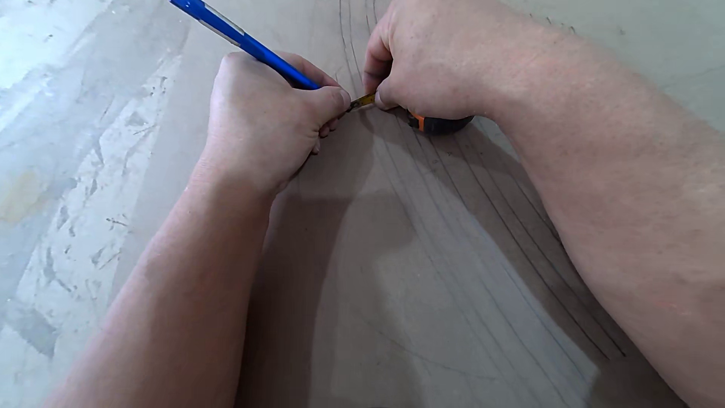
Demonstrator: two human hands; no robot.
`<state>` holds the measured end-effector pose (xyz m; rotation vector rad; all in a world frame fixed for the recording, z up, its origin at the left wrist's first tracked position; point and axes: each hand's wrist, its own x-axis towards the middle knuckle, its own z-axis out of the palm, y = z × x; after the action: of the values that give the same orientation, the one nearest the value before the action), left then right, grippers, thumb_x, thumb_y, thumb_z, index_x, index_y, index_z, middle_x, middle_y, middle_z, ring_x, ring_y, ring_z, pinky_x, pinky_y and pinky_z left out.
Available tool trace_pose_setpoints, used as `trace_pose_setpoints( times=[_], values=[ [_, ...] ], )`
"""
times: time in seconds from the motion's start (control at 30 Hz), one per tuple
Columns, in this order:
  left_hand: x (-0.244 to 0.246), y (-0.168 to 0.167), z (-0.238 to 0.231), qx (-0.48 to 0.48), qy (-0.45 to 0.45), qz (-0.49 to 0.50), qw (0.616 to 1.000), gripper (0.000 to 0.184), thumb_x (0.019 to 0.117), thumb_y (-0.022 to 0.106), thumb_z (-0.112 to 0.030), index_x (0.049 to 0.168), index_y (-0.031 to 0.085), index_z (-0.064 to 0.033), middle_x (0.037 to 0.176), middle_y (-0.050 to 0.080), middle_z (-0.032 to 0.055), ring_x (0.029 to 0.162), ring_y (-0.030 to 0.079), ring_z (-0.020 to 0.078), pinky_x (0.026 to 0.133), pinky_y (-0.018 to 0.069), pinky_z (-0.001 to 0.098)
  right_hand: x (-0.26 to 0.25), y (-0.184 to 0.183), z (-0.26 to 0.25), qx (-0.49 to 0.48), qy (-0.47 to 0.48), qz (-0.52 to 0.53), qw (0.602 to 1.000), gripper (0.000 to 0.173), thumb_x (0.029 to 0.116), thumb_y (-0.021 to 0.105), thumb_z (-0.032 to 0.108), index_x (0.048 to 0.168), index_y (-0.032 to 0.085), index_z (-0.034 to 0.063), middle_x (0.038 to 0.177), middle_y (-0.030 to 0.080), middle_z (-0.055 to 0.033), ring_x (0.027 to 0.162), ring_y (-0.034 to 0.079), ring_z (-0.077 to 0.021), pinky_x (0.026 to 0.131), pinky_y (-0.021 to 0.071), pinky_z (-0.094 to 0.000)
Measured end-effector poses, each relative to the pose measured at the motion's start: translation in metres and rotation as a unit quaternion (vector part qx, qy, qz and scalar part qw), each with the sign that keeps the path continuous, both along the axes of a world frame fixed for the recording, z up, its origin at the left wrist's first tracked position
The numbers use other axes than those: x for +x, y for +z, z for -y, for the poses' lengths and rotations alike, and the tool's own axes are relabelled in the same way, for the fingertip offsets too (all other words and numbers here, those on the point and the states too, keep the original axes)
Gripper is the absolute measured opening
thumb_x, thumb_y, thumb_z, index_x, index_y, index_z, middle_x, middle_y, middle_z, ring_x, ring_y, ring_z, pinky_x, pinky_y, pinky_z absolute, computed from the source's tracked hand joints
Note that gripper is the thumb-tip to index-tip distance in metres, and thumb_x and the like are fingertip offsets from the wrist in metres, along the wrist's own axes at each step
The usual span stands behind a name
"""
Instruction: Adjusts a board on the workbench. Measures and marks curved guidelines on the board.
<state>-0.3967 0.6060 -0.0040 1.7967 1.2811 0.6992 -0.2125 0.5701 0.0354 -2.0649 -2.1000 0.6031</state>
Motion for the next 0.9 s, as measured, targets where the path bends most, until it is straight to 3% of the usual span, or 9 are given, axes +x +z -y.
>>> trace_pose_setpoints(
  times=[0.1, 0.53, 0.9],
  values=[
    [-0.002, -0.001, 0.004, 0.003, -0.004, -0.002, 1.000, 0.007, 0.0875, 0.081, -0.016, 0.090, 0.075, -0.0135, 0.070, 0.069, -0.0010, 0.050, 0.060, 0.0076, 0.041, 0.0483, 0.0210, 0.000, 0.000, 0.004, -0.001, 0.003, -0.002, 1.000, 0.011, 0.1004, 0.064, 0.028, 0.101, 0.074, 0.0240, 0.086, 0.069, 0.0039, 0.076, 0.065, -0.0096, 0.067, 0.0541, -0.0366],
    [-0.004, -0.001, 0.026, 0.005, 0.002, -0.006, 1.000, 0.007, 0.0879, 0.081, -0.017, 0.090, 0.075, -0.0140, 0.070, 0.069, -0.0011, 0.050, 0.060, 0.0079, 0.041, 0.0484, 0.0214, -0.001, 0.000, 0.022, 0.001, 0.015, 0.000, 1.000, 0.009, 0.0991, 0.065, 0.027, 0.101, 0.074, 0.0242, 0.089, 0.069, 0.0053, 0.081, 0.066, -0.0085, 0.070, 0.0540, -0.0361],
    [-0.006, -0.002, 0.042, 0.007, 0.006, -0.008, 1.000, 0.007, 0.0872, 0.081, -0.017, 0.090, 0.075, -0.0146, 0.069, 0.069, -0.0014, 0.050, 0.061, 0.0079, 0.041, 0.0491, 0.0218, -0.002, 0.001, 0.039, -0.005, 0.017, -0.012, 1.000, 0.010, 0.1012, 0.064, 0.027, 0.101, 0.073, 0.0244, 0.084, 0.068, 0.0054, 0.071, 0.064, -0.0073, 0.063, 0.0535, -0.0319]
  ],
)
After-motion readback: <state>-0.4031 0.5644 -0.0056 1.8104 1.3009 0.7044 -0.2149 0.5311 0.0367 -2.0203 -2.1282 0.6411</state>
